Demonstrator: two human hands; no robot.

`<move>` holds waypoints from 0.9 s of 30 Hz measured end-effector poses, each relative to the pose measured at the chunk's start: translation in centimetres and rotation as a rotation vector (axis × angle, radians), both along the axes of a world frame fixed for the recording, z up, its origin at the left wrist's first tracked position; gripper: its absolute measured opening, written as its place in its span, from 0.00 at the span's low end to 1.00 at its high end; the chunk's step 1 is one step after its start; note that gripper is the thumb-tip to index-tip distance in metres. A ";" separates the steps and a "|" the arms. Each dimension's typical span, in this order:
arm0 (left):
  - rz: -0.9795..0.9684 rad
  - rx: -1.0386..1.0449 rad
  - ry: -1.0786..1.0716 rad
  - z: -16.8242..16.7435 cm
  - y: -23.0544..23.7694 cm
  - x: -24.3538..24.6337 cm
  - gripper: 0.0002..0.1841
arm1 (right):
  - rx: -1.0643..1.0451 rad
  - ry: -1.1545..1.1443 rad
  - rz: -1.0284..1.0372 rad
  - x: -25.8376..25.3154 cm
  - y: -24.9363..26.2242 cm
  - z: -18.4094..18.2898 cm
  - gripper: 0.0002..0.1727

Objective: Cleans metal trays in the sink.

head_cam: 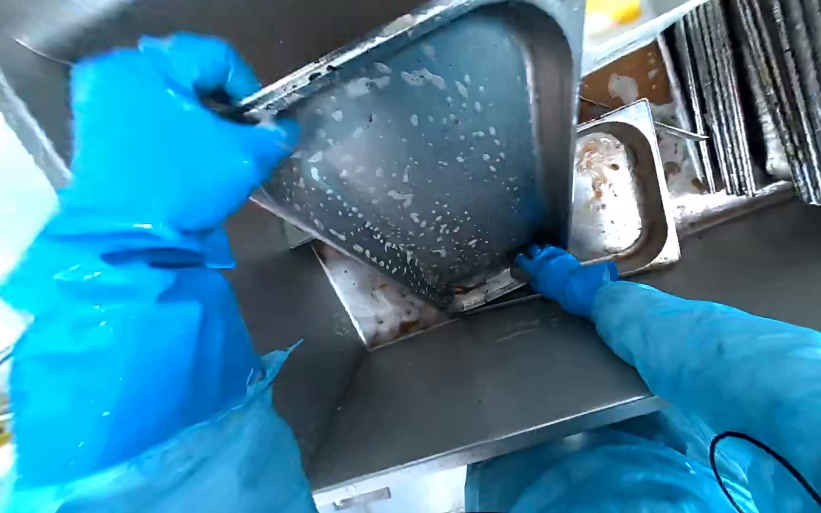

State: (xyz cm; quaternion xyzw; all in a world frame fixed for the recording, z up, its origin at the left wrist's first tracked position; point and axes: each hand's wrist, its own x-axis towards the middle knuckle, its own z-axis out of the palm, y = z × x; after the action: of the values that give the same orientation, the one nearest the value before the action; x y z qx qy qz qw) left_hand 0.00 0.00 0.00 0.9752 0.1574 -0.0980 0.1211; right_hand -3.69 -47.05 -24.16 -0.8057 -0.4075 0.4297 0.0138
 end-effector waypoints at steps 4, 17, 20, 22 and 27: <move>0.353 -1.038 -0.461 -2.0 -5.2 -2.5 0.22 | 0.006 0.060 -0.087 0.3 0.5 -0.7 0.34; 0.964 -0.763 -0.474 -10.5 -11.1 -3.1 0.18 | -0.170 0.383 -0.617 -8.9 14.6 -0.2 0.30; 0.764 -0.699 -0.721 -13.1 -9.1 -3.4 0.13 | 0.044 0.571 -1.233 -9.2 20.4 1.3 0.31; 0.605 -0.635 -0.725 -15.9 -7.2 -3.9 0.18 | 0.182 0.504 -1.372 -8.7 22.5 2.7 0.29; 0.488 -0.558 -0.713 -19.5 -5.3 -5.2 0.20 | -0.081 0.289 -0.686 -9.7 19.8 0.0 0.27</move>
State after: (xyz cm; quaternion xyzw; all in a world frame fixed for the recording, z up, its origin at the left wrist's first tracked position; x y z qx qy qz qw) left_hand -5.23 -5.27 -19.45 0.8133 0.2973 0.2336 0.4422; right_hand -13.43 -27.21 -24.14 -0.8263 -0.0903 0.5252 0.1825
